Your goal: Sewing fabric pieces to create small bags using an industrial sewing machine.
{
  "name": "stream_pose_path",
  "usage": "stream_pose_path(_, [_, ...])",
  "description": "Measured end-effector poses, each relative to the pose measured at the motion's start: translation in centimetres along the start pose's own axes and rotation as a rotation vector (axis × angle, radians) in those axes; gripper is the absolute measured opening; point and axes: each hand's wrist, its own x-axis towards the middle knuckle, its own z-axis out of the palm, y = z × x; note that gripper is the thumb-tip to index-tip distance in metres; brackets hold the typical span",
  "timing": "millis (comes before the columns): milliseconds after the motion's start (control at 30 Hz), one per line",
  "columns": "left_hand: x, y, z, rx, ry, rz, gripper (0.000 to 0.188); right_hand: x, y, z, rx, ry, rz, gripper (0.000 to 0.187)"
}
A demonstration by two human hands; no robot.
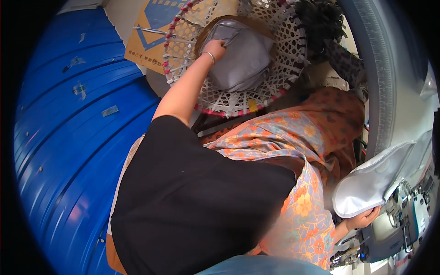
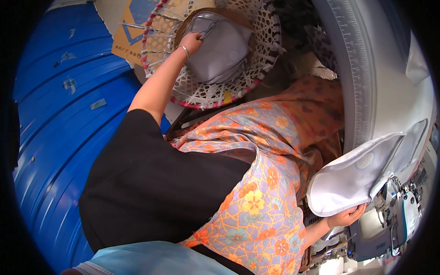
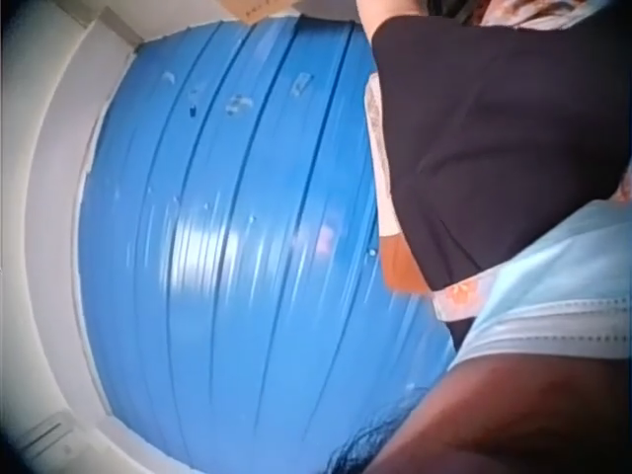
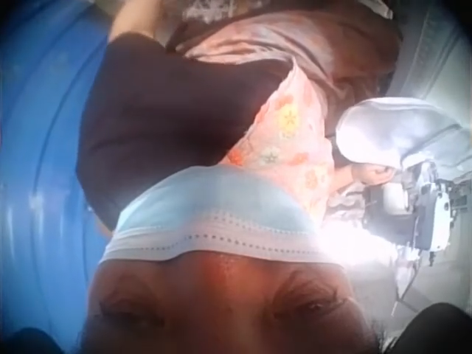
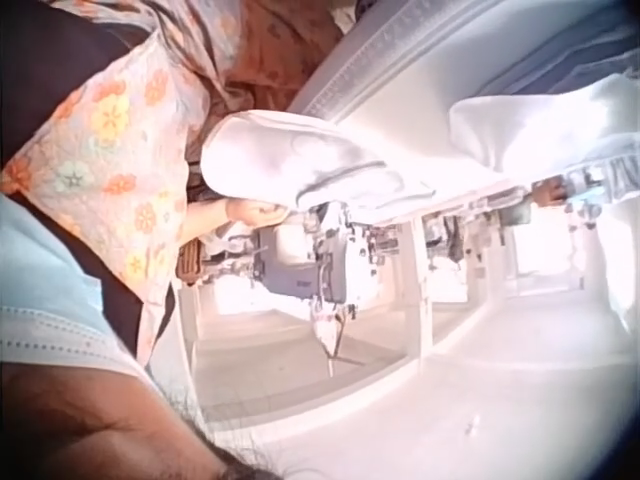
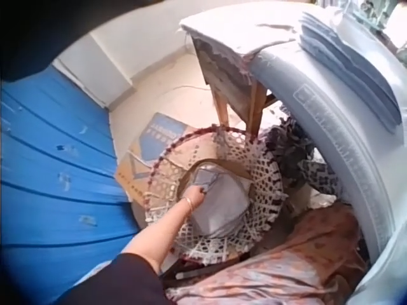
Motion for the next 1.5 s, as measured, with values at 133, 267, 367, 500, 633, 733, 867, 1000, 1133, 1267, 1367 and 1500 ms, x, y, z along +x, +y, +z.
stream_pose_path(133, [2.1, -1.6, 2.7, 0.185, 0.038, -0.005, 0.030, -0.1, -0.1, 0.0, -0.008, -0.009, 0.012, 0.034])
stream_pose_path(267, [2.1, 0.3, 2.9, 0.248, -0.074, -0.131, 0.030, -0.4, 0.3, -0.3, -0.024, -0.020, 0.017, 0.034])
stream_pose_path(367, [-0.3, 2.2, 2.6, 0.027, 0.033, -0.195, 0.030, -0.4, 0.3, -0.5, -0.024, -0.023, 0.044, 0.034])
stream_pose_path(500, [-1.0, 1.4, 1.7, 0.081, -0.002, -0.064, 0.028, -0.3, 1.0, -1.2, -0.038, -0.007, -0.009, 0.034])
stream_pose_path(633, [0.7, -1.6, 4.1, -0.079, 0.284, -0.315, 0.026, -0.6, 1.4, -0.2, -0.004, -0.009, 0.034, 0.034])
stream_pose_path(733, [0.5, -1.2, 3.9, -0.067, 0.326, -0.333, 0.024, -0.4, 1.1, 0.1, 0.014, -0.005, 0.018, 0.034])
stream_pose_path(867, [-5.9, 7.2, 2.2, 0.246, 0.082, 0.251, 0.014, -0.4, 0.6, -0.1, 0.003, -0.004, 0.004, 0.034])
stream_pose_path(1000, [-11.1, 10.7, -0.5, 0.235, -0.117, 0.599, 0.022, -0.4, 1.1, -0.4, -0.001, -0.006, 0.000, 0.034])
stream_pose_path(1133, [-6.2, 5.7, 0.2, -0.169, 0.310, 0.060, 0.032, -0.4, 1.1, 0.0, 0.008, 0.006, 0.005, 0.034])
stream_pose_path(1267, [1.4, -0.9, 1.3, -0.127, 0.274, -0.266, 0.032, -0.3, 0.4, -0.3, -0.032, -0.005, 0.006, 0.034])
stream_pose_path(1367, [2.1, -3.1, 3.0, -0.081, 0.359, -0.251, 0.035, 0.0, -0.3, 0.1, 0.017, -0.004, 0.011, 0.034])
stream_pose_path(1500, [0.0, -2.5, 5.7, -0.032, 0.361, -0.232, 0.038, 0.2, -0.7, -0.2, -0.004, -0.007, 0.013, 0.034])
